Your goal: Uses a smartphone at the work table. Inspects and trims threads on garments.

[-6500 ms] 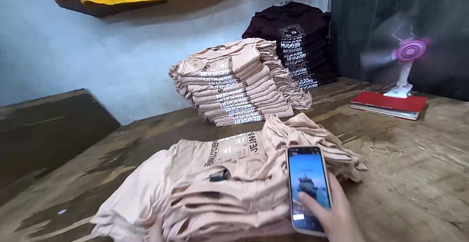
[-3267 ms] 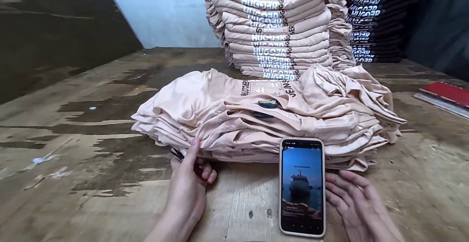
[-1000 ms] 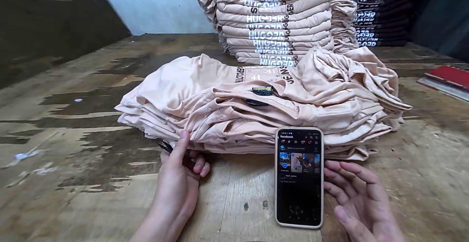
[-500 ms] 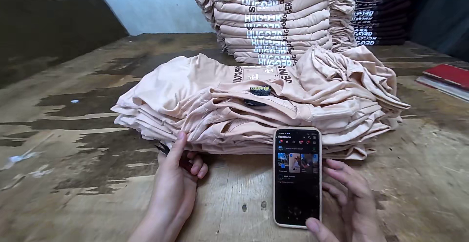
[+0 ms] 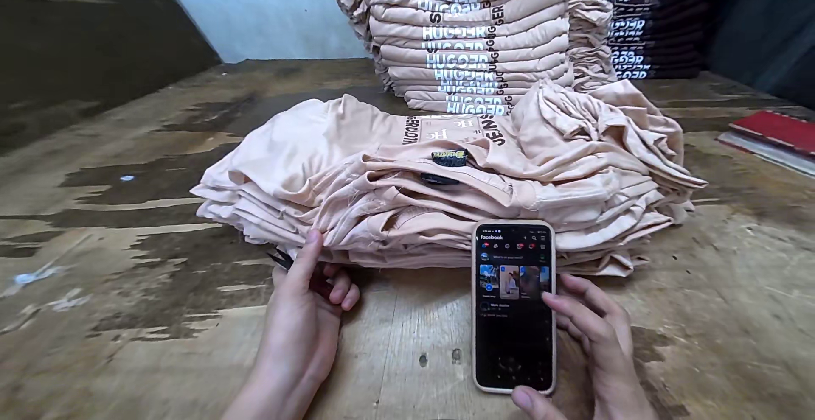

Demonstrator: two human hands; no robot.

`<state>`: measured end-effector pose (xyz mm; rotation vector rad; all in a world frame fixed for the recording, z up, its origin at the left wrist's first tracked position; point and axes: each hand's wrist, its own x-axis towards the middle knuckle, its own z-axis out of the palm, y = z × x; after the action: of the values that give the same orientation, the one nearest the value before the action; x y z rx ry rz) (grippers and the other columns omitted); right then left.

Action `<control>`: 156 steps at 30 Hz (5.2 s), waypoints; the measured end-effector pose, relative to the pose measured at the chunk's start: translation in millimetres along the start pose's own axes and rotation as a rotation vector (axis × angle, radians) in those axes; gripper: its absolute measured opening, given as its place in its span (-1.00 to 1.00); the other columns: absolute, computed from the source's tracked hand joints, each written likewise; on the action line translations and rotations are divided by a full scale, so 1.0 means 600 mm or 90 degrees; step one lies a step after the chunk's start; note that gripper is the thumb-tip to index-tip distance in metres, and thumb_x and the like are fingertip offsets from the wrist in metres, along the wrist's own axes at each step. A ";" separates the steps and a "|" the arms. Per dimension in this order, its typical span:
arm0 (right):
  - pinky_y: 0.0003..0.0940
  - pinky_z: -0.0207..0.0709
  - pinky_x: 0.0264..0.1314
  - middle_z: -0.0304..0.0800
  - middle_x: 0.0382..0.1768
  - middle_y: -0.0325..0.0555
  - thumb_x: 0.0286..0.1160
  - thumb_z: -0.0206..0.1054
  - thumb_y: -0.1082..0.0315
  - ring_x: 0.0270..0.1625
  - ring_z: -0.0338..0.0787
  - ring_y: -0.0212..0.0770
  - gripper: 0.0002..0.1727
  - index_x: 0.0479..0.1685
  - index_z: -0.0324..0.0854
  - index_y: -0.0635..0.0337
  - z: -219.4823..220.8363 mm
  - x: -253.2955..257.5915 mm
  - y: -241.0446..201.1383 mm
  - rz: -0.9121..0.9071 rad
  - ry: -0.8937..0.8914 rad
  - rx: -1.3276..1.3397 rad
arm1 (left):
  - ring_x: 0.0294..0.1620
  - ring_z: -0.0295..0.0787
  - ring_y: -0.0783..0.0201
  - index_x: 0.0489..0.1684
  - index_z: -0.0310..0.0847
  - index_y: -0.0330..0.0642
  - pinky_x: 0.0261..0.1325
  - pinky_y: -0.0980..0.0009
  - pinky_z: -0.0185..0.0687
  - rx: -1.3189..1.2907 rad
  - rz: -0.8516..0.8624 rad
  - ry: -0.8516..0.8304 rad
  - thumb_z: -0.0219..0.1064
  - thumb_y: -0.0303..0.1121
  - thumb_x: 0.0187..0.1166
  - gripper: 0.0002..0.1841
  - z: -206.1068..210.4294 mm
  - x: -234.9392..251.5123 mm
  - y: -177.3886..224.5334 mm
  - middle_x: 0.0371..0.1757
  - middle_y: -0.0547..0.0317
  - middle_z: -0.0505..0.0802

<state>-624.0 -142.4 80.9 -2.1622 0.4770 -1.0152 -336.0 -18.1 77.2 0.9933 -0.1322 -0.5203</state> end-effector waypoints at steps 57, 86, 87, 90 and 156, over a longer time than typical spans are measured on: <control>0.06 0.34 0.70 0.02 0.75 0.42 0.14 0.61 -0.32 0.79 0.19 0.17 -0.08 0.67 0.32 -0.74 0.001 0.000 -0.018 0.012 -0.112 -0.204 | -0.78 0.35 0.43 -0.22 0.57 0.01 -0.72 0.51 0.42 0.013 -0.005 -0.003 0.11 0.06 0.80 -0.65 0.001 -0.004 0.002 -0.62 0.31 0.53; 0.29 0.34 0.63 0.05 0.74 0.52 0.05 0.52 -0.51 0.73 0.27 0.36 0.16 0.85 0.06 -0.65 0.011 0.004 -0.025 0.026 -0.144 -0.296 | -0.80 0.36 0.43 -0.16 0.56 0.03 -0.74 0.50 0.43 0.017 -0.001 -0.007 0.10 0.04 0.81 -0.67 -0.002 0.000 0.001 -0.64 0.32 0.51; 0.29 0.33 0.63 0.04 0.74 0.51 0.05 0.52 -0.51 0.74 0.26 0.36 0.15 0.85 0.07 -0.66 0.011 0.004 -0.025 0.025 -0.146 -0.292 | -0.79 0.37 0.43 -0.14 0.56 0.03 -0.73 0.50 0.44 0.018 -0.001 -0.007 0.10 0.04 0.81 -0.68 -0.002 0.000 0.001 -0.65 0.32 0.51; 0.28 0.33 0.64 0.02 0.75 0.49 0.07 0.52 -0.50 0.75 0.25 0.34 0.14 0.84 0.06 -0.69 0.010 0.004 -0.025 0.022 -0.151 -0.286 | -0.79 0.37 0.43 -0.14 0.55 0.04 -0.73 0.50 0.44 0.019 -0.001 -0.002 0.09 0.04 0.81 -0.68 -0.002 -0.001 0.001 -0.65 0.32 0.52; 0.18 0.38 0.63 0.03 0.75 0.54 -0.09 0.49 -0.63 0.75 0.29 0.27 0.32 0.89 0.04 -0.40 0.015 -0.001 -0.021 -0.005 -0.094 -0.263 | -0.78 0.37 0.43 -0.23 0.58 0.02 -0.71 0.52 0.44 0.013 -0.006 -0.014 0.05 0.03 0.83 -0.64 -0.005 -0.003 0.000 -0.65 0.32 0.52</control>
<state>-616.6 -129.6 85.4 -2.5816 0.6532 -0.8052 -336.6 -14.9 76.1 1.0086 -0.1532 -0.5392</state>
